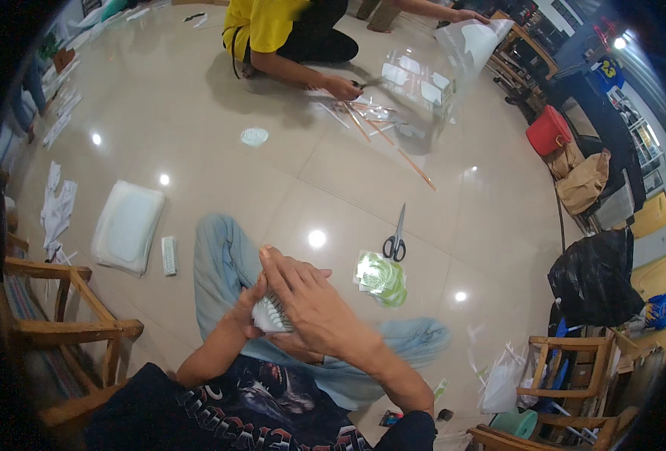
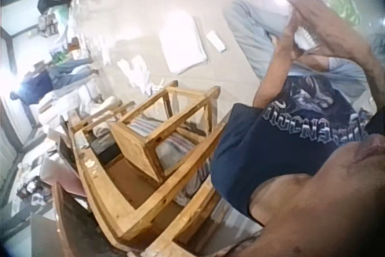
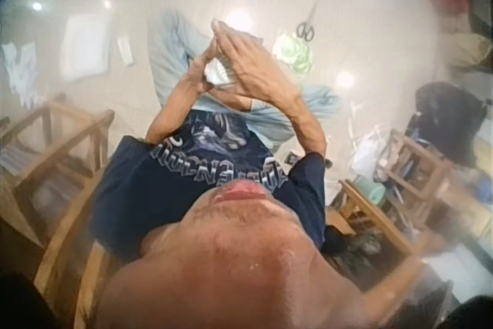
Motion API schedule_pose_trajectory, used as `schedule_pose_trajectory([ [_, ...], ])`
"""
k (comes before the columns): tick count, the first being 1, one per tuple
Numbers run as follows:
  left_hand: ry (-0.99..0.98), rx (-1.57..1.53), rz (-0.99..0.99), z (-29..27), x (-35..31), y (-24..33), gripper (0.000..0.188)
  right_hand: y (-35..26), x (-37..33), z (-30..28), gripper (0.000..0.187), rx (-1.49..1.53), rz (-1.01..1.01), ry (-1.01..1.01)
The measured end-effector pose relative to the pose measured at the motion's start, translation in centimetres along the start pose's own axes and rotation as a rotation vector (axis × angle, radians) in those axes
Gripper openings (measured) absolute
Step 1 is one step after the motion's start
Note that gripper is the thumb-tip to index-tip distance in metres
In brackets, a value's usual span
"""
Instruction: The person sits on the floor and assembles small green circular items by peeling them from a backing sheet and stacking them into a layered pile. The person handles the items one at a time, occasionally adjusting the stack.
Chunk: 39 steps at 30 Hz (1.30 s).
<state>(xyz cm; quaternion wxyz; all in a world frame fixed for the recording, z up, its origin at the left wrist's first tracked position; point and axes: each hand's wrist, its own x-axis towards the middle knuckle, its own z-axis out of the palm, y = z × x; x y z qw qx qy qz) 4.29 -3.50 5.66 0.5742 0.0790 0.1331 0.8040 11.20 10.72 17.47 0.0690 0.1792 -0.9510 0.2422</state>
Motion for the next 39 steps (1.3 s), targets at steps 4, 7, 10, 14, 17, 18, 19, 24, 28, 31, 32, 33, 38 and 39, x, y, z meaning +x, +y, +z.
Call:
schedule_pose_trajectory([
  [4, -0.066, 0.079, 0.06, 3.3, 0.5, 0.5, 0.094, -0.6, -0.4, 0.6, 0.124, 0.036, 0.179, -0.054],
  [7, -0.093, 0.028, 0.173, 2.9, 0.4, 0.1, 0.102, -0.3, -0.1, 0.4, 0.121, 0.045, -0.014, 0.025],
  [10, -0.017, 0.244, 0.062, 1.8, 0.5, 0.6, 0.107, -0.3, 0.3, 0.5, 0.117, -0.029, -0.023, 0.035],
  [14, 0.075, 0.141, 0.013, 1.7, -0.4, 1.3, 0.106, 0.7, 0.0, -0.8, 0.115, 0.23, 0.193, -0.204],
  [17, 0.104, 0.136, 0.019, 3.2, 0.6, 0.9, 0.093, 1.3, 0.0, -0.2, 0.118, 0.018, -0.033, 0.092],
  [18, 0.123, 0.13, 0.043, 3.9, 1.0, 0.7, 0.09, 1.8, -0.3, 0.1, 0.119, 0.065, 0.0, 0.064],
  [19, 0.102, 0.114, 0.056, 3.2, 1.4, 0.3, 0.086, 2.3, -0.6, 0.5, 0.12, 0.113, 0.032, 0.036],
  [24, 0.062, 0.053, 0.003, -1.5, 0.9, -1.4, 0.083, 2.8, -1.2, 0.2, 0.122, 0.118, 0.073, 0.065],
  [28, 0.06, 0.06, 0.025, 1.0, 2.3, -1.6, 0.083, 3.3, -2.1, -0.4, 0.122, 0.064, 0.123, -0.052],
  [31, 0.283, 0.007, 0.0, -0.5, 2.3, -1.7, 0.087, 3.1, -1.9, -0.3, 0.12, -0.051, 0.1, 0.074],
  [32, 0.22, 0.025, 0.004, -0.4, 2.4, -1.6, 0.088, 3.1, -1.9, -0.2, 0.119, -0.104, 0.102, 0.12],
  [33, 0.15, 0.042, 0.008, 1.2, 3.3, -0.9, 0.089, 3.3, -1.9, -0.3, 0.117, -0.063, 0.108, 0.063],
  [38, 0.05, -0.03, 0.023, -1.2, 1.9, -1.4, 0.093, 4.2, -1.6, -1.2, 0.114, 0.047, 0.009, -0.008],
  [39, 0.068, 0.045, -0.019, -1.5, 1.4, -1.1, 0.096, 4.2, -1.6, -1.0, 0.113, 0.076, 0.027, -0.005],
])
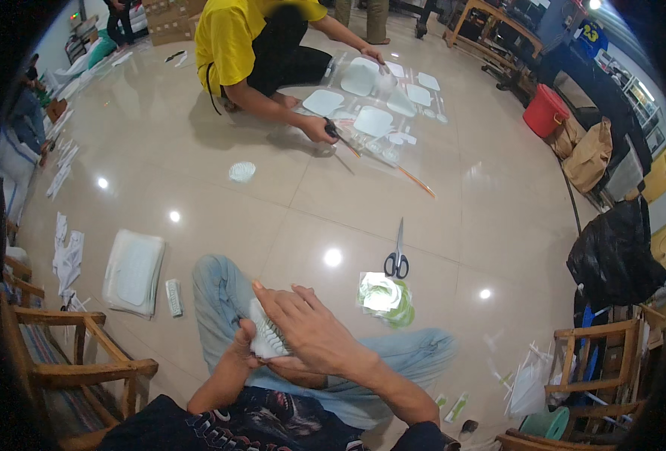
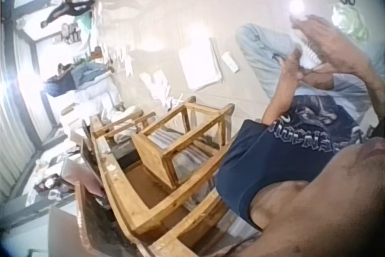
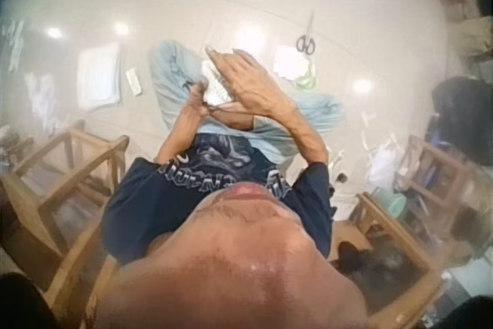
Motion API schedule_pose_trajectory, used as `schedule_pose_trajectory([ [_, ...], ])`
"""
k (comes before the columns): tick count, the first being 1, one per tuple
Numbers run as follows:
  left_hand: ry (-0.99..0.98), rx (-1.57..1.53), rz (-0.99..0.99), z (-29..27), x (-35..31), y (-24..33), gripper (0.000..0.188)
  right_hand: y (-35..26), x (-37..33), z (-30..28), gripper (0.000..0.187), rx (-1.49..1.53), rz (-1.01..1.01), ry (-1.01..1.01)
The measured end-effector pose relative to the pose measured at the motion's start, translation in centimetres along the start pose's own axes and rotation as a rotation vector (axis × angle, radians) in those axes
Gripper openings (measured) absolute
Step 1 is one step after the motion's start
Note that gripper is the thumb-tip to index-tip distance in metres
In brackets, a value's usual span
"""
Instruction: The person sits on the floor and assembles small green circular items by peeling them from a backing sheet and stacking them into a layered pile. The person handles the items one at a time, occasionally adjusting the stack.
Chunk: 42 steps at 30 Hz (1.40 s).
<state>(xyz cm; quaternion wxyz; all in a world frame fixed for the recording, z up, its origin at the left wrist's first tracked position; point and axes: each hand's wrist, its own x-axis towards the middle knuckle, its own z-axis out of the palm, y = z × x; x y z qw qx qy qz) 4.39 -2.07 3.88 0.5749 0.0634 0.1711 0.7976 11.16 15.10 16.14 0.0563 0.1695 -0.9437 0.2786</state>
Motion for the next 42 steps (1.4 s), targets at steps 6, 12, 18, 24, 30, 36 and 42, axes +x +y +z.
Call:
schedule_pose_trajectory([
  [6, -0.115, -0.047, 0.009, 3.4, 1.9, 0.6, 0.097, -0.1, 0.2, 0.5, 0.113, 0.049, 0.088, 0.003],
  [12, -0.048, -0.016, -0.001, 2.7, 2.2, 0.5, 0.096, -0.5, -0.2, 0.7, 0.115, 0.084, 0.213, -0.021],
  [18, 0.226, -0.044, -0.148, 0.8, 0.1, 0.1, 0.079, -0.4, 1.1, 0.5, 0.125, -0.013, 0.147, 0.072],
  [24, 0.163, -0.223, 0.002, 1.9, 1.6, -0.2, 0.069, -0.5, 0.5, 0.8, 0.13, 0.066, 0.195, 0.107],
  [30, 0.017, -0.141, -0.038, 0.0, 1.5, -0.1, 0.079, 0.0, 0.8, 1.0, 0.127, -0.013, 0.129, 0.092],
  [36, 0.067, 0.024, -0.039, -0.8, 1.5, -0.2, 0.082, -0.2, 1.1, 1.0, 0.123, -0.034, 0.096, 0.169],
  [42, 0.237, -0.104, -0.045, 1.3, 1.3, 0.6, 0.076, -0.4, 1.0, 0.8, 0.123, -0.043, 0.108, 0.077],
])
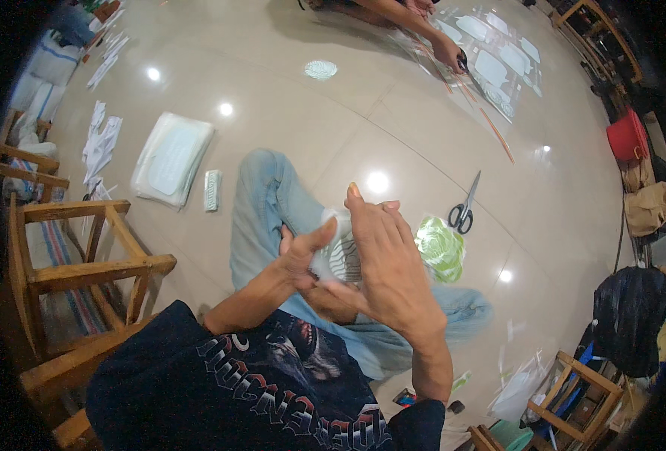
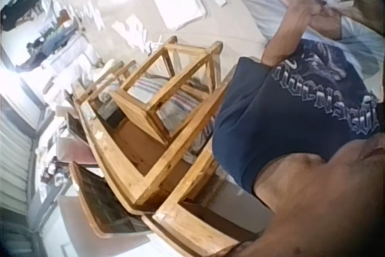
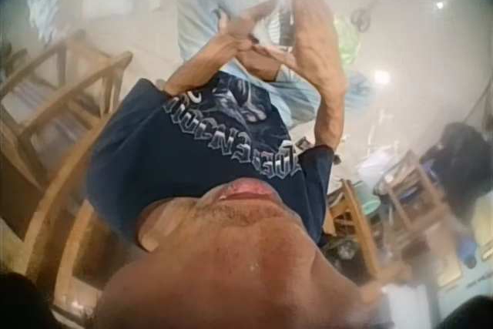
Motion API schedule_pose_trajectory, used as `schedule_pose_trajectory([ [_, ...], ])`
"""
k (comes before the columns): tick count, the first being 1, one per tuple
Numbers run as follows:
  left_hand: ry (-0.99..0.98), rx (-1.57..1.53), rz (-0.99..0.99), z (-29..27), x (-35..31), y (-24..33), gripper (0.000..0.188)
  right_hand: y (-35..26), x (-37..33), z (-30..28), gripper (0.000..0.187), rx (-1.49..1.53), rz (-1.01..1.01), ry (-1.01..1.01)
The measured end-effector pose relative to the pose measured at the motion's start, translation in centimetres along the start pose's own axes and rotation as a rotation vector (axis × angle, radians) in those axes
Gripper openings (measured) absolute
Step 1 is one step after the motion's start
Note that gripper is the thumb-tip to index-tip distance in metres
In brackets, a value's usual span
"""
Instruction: The person sits on the floor and assembles small green circular items by peeling them from a backing sheet and stacking them into a layered pile. The person handles the items one at a time, occasionally adjusting the stack.
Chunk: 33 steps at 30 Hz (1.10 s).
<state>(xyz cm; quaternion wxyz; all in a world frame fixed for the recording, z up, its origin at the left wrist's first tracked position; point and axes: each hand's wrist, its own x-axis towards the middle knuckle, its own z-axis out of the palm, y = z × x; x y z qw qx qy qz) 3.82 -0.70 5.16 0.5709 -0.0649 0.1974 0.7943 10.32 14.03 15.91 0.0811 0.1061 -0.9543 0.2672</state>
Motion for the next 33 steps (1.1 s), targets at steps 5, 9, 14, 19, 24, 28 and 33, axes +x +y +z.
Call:
schedule_pose_trajectory([
  [5, -0.094, -0.125, 0.052, 0.5, 0.3, -0.5, 0.069, 0.0, 0.2, 0.6, 0.122, 0.075, 0.021, 0.014],
  [9, -0.013, -0.119, 0.079, -0.1, 0.2, -0.8, 0.067, 0.1, 0.1, 0.7, 0.119, 0.031, 0.063, -0.112],
  [14, -0.027, -0.167, 0.079, -0.9, 0.3, -0.5, 0.069, 0.0, 0.7, 0.9, 0.117, -0.041, -0.077, -0.066],
  [19, -0.257, -0.341, 0.015, -1.4, 0.8, 0.4, 0.063, 0.6, 1.5, 1.5, 0.119, 0.049, -0.056, -0.071],
  [24, 0.046, -0.051, -0.02, -0.7, 0.5, 1.2, 0.065, 0.8, 1.8, 2.3, 0.123, 0.056, 0.068, -0.163],
  [28, -0.115, -0.175, -0.031, -4.3, 0.6, 0.5, 0.061, 1.2, 2.4, 2.5, 0.126, 0.087, 0.021, -0.099],
  [33, 0.189, -0.154, 0.01, -0.8, 0.3, 1.9, 0.053, 1.0, 3.3, 3.3, 0.127, 0.038, 0.087, -0.157],
])
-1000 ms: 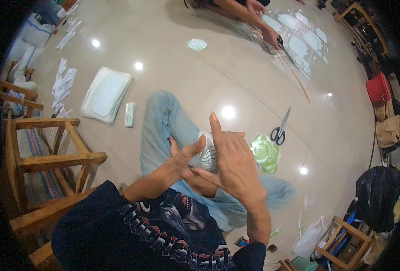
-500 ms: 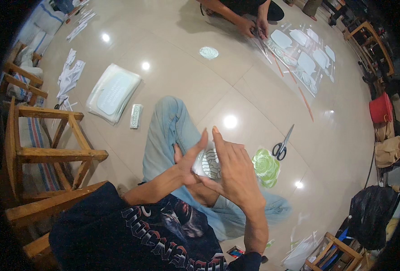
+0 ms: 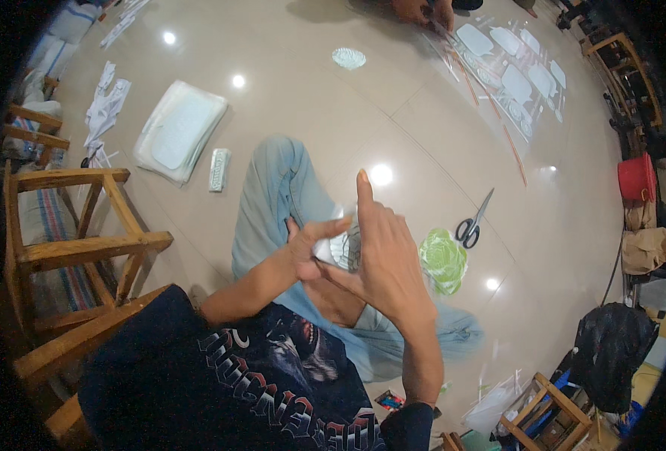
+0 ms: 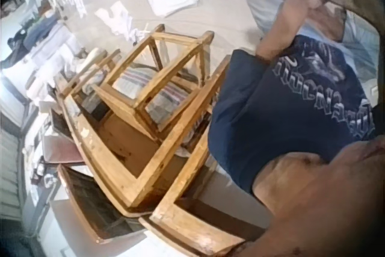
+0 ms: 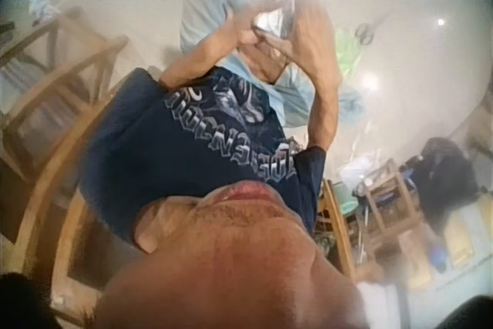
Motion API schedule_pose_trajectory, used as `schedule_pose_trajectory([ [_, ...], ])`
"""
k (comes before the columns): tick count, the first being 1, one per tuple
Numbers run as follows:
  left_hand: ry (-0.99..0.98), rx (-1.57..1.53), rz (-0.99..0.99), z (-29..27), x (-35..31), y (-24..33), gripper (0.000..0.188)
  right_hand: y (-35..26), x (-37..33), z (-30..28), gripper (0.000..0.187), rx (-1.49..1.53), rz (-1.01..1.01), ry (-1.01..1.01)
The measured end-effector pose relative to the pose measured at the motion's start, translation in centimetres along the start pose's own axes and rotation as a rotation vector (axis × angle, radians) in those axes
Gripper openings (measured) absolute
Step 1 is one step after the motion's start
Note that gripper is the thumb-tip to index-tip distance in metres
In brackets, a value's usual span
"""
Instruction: The person sits on the floor and assembles small green circular items by peeling them from a backing sheet and stacking them into a layered pile. The person handles the items one at a time, occasionally adjusting the stack.
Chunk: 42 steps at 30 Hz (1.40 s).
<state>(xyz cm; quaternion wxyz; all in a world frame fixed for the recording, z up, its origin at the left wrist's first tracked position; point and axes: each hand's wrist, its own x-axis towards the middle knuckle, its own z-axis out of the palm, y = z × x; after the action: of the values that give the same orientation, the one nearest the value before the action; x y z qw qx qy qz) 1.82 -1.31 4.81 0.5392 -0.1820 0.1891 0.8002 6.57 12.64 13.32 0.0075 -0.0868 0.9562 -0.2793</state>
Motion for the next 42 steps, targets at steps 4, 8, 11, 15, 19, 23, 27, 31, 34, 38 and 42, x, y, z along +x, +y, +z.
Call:
schedule_pose_trajectory([
  [4, -0.197, -0.042, -0.026, -1.1, 1.0, 1.7, 0.047, 0.4, 1.5, 0.3, 0.111, 0.277, 0.029, -0.011],
  [8, -0.475, -0.064, -0.104, -2.1, 2.2, 4.5, 0.046, 3.3, 4.7, 0.4, 0.07, 0.796, 0.402, -0.14],
  [11, -0.564, -0.093, -0.228, -5.5, 5.0, 6.9, 0.049, 5.9, 7.9, 2.2, 0.036, 0.817, 0.44, -0.378],
  [15, -0.223, -0.073, -0.003, -5.8, 6.4, 12.6, 0.069, 9.9, 11.6, 5.9, 0.026, 1.012, 0.434, -0.182],
  [19, 0.266, -0.126, 0.522, -7.3, 10.0, 19.0, 0.08, 15.1, 17.0, 8.4, 0.028, 1.181, 0.673, 0.136],
  [23, 0.326, -0.084, 0.699, -9.0, 13.9, 21.6, 0.079, 20.2, 22.4, 8.9, 0.025, 1.304, 0.725, 0.276],
  [27, 0.398, 0.077, 0.738, -8.8, 14.8, 20.5, 0.071, 23.5, 26.2, 8.1, 0.04, 1.318, 0.63, 0.324],
  [31, 0.447, 0.04, 0.717, -8.5, 14.6, 20.5, 0.06, 25.5, 27.5, 8.1, 0.074, 0.594, 0.928, 0.258],
  [34, 0.452, 0.015, 0.718, -8.6, 14.6, 20.4, 0.057, 27.5, 28.3, 10.7, 0.074, 0.089, 0.571, 0.509],
  [38, 0.435, -0.003, 0.703, -8.5, 14.5, 20.5, 0.056, 26.0, 35.2, 12.9, 0.075, -0.063, 0.17, 0.403],
  [42, 0.411, -0.029, 0.68, -8.3, 14.4, 20.8, 0.055, 25.6, 41.4, 15.3, 0.083, -0.291, 0.174, 0.286],
])
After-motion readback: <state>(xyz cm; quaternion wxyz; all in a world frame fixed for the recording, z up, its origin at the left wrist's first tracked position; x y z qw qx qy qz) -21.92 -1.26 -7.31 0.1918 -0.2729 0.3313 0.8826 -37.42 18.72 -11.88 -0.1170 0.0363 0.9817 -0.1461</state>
